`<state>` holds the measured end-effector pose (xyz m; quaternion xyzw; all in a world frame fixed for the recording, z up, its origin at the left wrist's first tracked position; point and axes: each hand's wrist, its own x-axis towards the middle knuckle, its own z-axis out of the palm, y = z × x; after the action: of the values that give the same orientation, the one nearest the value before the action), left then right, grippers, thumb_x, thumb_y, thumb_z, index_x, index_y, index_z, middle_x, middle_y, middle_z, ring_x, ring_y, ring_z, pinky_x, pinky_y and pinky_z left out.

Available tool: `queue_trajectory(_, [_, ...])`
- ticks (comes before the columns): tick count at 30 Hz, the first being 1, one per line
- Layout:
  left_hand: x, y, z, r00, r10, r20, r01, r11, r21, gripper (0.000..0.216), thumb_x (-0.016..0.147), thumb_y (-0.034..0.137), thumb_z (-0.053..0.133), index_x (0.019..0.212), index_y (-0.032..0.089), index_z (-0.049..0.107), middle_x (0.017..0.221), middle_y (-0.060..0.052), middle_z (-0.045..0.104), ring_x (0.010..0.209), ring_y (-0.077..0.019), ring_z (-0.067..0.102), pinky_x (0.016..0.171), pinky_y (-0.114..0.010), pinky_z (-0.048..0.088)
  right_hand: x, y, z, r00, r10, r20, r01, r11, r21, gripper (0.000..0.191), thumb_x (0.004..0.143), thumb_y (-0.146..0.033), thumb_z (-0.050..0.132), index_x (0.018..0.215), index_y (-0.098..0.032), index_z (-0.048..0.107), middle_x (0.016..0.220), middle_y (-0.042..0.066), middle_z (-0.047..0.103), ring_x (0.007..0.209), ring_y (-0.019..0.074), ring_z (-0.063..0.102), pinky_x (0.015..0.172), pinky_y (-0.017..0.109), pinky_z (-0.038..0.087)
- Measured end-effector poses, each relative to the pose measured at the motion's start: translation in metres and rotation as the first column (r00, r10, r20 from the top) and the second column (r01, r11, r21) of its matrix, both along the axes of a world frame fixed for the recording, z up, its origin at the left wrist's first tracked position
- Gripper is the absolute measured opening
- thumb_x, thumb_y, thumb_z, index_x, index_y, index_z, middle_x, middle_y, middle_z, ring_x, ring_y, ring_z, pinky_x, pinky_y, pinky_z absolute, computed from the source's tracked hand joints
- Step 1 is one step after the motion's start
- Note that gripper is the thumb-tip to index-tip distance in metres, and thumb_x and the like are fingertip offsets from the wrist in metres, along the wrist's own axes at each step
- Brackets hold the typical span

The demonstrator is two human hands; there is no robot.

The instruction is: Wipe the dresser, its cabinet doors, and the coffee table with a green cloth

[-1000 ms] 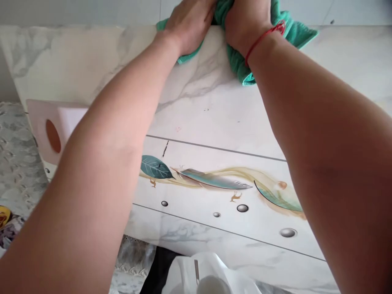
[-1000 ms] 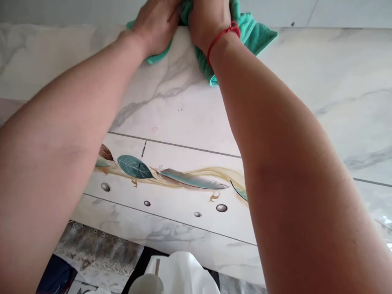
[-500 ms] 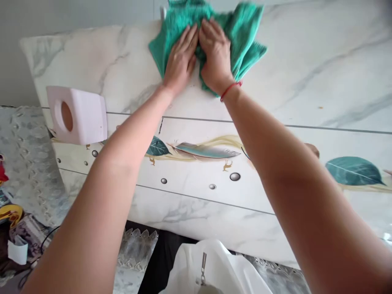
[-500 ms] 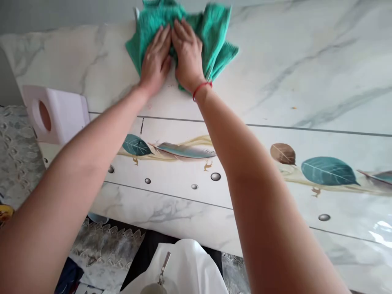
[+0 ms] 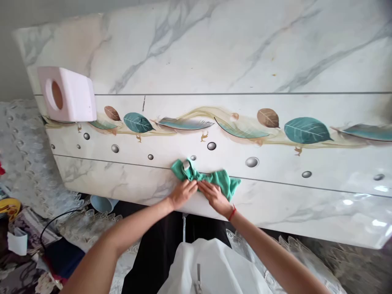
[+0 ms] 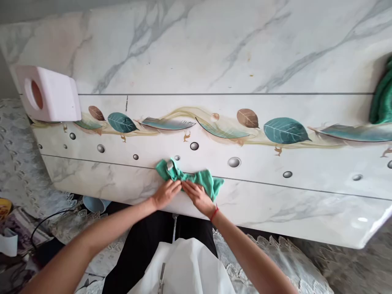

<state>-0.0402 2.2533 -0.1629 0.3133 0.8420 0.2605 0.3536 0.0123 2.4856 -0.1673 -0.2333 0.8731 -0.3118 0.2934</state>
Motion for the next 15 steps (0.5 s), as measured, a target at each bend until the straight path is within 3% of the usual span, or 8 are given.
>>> queue_trajectory(2, [0.032, 0.018, 0.006, 0.999, 0.018, 0.033, -0.015, 0.998, -0.064, 0.028, 0.098, 0.014, 0.063, 0.113, 0.033, 0.077, 0.12, -0.004, 0.077, 0.097, -0.0219, 0.073, 0.079, -0.036, 0.063, 0.038, 0.017, 0.01, 0.999, 0.027, 0.017, -0.027, 1.0, 0.001, 0.069, 0.1, -0.008, 0.032, 0.157, -0.037, 0.056, 0.146, 0.005, 0.068, 0.135, 0.0236, 0.065, 0.098, 0.042, 0.061])
queue_trajectory(4, [0.042, 0.034, 0.004, 0.996, 0.069, 0.048, -0.061, 0.987, -0.146, 0.023, 0.096, 0.017, 0.067, 0.106, 0.035, 0.077, 0.114, -0.005, 0.077, 0.094, -0.024, 0.071, 0.073, -0.038, 0.06, 0.048, 0.027, 0.012, 0.999, 0.01, 0.043, -0.011, 1.0, 0.026, 0.07, 0.101, -0.007, 0.033, 0.159, -0.04, 0.054, 0.147, 0.004, 0.067, 0.133, 0.024, 0.066, 0.096, 0.041, 0.061])
queue_trajectory(7, [0.029, 0.048, 0.0, 0.99, 0.117, 0.074, -0.099, 0.97, -0.222, 0.023, 0.096, 0.013, 0.064, 0.097, 0.032, 0.076, 0.105, -0.006, 0.075, 0.088, -0.0239, 0.068, 0.07, -0.038, 0.055, 0.026, 0.034, 0.003, 0.996, 0.013, 0.093, -0.015, 1.0, 0.011, 0.063, 0.104, -0.01, 0.037, 0.155, -0.038, 0.06, 0.141, 0.004, 0.071, 0.123, 0.0243, 0.069, 0.093, 0.039, 0.061])
queue_trajectory(9, [0.003, 0.053, -0.003, 0.986, 0.138, 0.091, -0.11, 0.96, -0.259, 0.024, 0.094, 0.009, 0.06, 0.094, 0.028, 0.075, 0.1, -0.007, 0.073, 0.085, -0.0239, 0.066, 0.07, -0.037, 0.054, -0.009, 0.037, -0.005, 0.987, 0.072, 0.144, -0.07, 0.997, -0.02, 0.058, 0.105, -0.013, 0.038, 0.15, -0.037, 0.065, 0.138, 0.003, 0.072, 0.117, 0.0235, 0.07, 0.092, 0.037, 0.061])
queue_trajectory(12, [-0.083, 0.072, -0.015, 0.977, 0.199, 0.074, -0.168, 0.939, -0.299, 0.024, 0.095, 0.008, 0.055, 0.098, 0.023, 0.073, 0.104, -0.013, 0.071, 0.09, -0.0283, 0.065, 0.075, -0.043, 0.056, -0.105, 0.043, -0.022, 0.989, 0.01, 0.146, -0.02, 0.998, 0.064, 0.055, 0.106, -0.018, 0.036, 0.148, -0.036, 0.068, 0.14, 0.004, 0.071, 0.119, 0.0267, 0.066, 0.097, 0.043, 0.058])
queue_trajectory(15, [-0.234, 0.118, -0.042, 0.947, 0.314, -0.07, -0.321, 0.91, -0.264, 0.035, 0.1, 0.007, 0.045, 0.121, 0.02, 0.07, 0.125, -0.017, 0.068, 0.113, -0.0344, 0.064, 0.095, -0.055, 0.057, -0.257, 0.053, -0.04, 0.959, -0.274, -0.068, 0.283, 0.934, 0.218, 0.051, 0.106, -0.022, 0.039, 0.147, -0.028, 0.068, 0.145, 0.009, 0.066, 0.126, 0.0339, 0.057, 0.106, 0.057, 0.05])
